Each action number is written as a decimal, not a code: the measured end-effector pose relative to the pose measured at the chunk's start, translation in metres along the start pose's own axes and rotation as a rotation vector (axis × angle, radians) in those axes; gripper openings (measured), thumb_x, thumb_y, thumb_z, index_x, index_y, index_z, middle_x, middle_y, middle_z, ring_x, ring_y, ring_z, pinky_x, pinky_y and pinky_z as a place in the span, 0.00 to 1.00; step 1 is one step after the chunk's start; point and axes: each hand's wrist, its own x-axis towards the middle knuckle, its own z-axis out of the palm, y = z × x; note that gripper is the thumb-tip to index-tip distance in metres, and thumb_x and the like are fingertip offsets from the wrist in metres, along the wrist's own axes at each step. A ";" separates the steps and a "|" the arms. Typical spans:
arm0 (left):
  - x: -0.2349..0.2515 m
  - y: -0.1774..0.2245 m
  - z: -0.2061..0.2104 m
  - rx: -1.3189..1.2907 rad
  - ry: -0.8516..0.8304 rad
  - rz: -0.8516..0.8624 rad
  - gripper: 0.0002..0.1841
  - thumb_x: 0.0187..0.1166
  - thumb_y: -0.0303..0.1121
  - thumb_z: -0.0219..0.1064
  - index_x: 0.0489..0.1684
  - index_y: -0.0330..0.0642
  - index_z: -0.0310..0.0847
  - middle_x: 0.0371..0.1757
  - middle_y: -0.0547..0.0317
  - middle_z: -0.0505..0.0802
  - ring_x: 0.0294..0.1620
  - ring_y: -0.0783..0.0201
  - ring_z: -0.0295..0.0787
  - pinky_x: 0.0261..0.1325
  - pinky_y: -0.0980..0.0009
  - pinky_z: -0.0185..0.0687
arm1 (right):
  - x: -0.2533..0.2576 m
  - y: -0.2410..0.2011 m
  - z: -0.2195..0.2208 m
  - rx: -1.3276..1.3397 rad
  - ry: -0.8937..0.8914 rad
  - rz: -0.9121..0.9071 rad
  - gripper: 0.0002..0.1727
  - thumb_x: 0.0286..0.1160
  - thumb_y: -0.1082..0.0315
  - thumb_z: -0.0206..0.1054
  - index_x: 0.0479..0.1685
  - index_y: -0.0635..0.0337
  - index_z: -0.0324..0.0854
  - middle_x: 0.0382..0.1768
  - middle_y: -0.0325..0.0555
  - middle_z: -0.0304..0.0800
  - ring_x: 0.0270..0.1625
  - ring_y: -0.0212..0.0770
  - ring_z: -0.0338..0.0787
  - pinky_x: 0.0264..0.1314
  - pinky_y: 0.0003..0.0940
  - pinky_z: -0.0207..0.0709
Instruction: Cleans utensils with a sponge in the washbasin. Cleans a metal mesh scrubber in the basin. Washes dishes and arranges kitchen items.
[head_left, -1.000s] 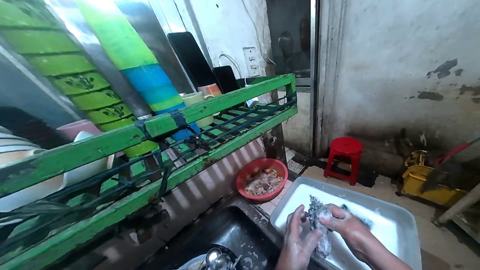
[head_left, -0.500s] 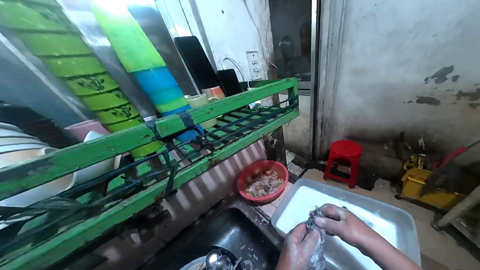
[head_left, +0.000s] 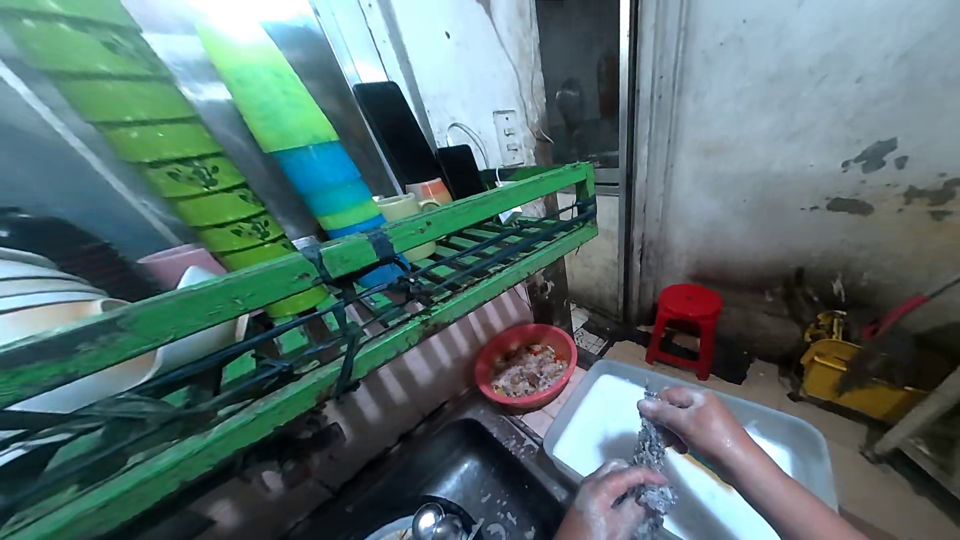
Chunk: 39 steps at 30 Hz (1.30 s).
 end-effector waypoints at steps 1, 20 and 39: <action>-0.001 0.000 0.000 -0.016 0.002 0.004 0.15 0.70 0.16 0.65 0.52 0.30 0.91 0.54 0.43 0.92 0.59 0.62 0.87 0.68 0.70 0.80 | 0.001 0.003 0.000 0.019 -0.006 0.010 0.16 0.83 0.57 0.68 0.32 0.60 0.84 0.19 0.35 0.82 0.19 0.28 0.80 0.28 0.25 0.75; 0.003 -0.003 0.004 -0.379 0.365 -0.301 0.17 0.83 0.26 0.55 0.65 0.29 0.77 0.50 0.56 0.90 0.49 0.72 0.88 0.57 0.71 0.86 | -0.009 0.016 0.010 0.008 -0.081 -0.256 0.17 0.77 0.55 0.69 0.37 0.61 0.92 0.55 0.45 0.88 0.58 0.35 0.86 0.62 0.36 0.80; 0.004 -0.019 0.004 -0.396 0.304 -0.137 0.17 0.79 0.32 0.55 0.51 0.28 0.85 0.82 0.43 0.72 0.81 0.58 0.71 0.78 0.62 0.73 | -0.011 0.033 0.031 0.004 -0.050 -0.207 0.23 0.72 0.74 0.69 0.69 0.63 0.78 0.62 0.54 0.86 0.57 0.41 0.90 0.60 0.38 0.85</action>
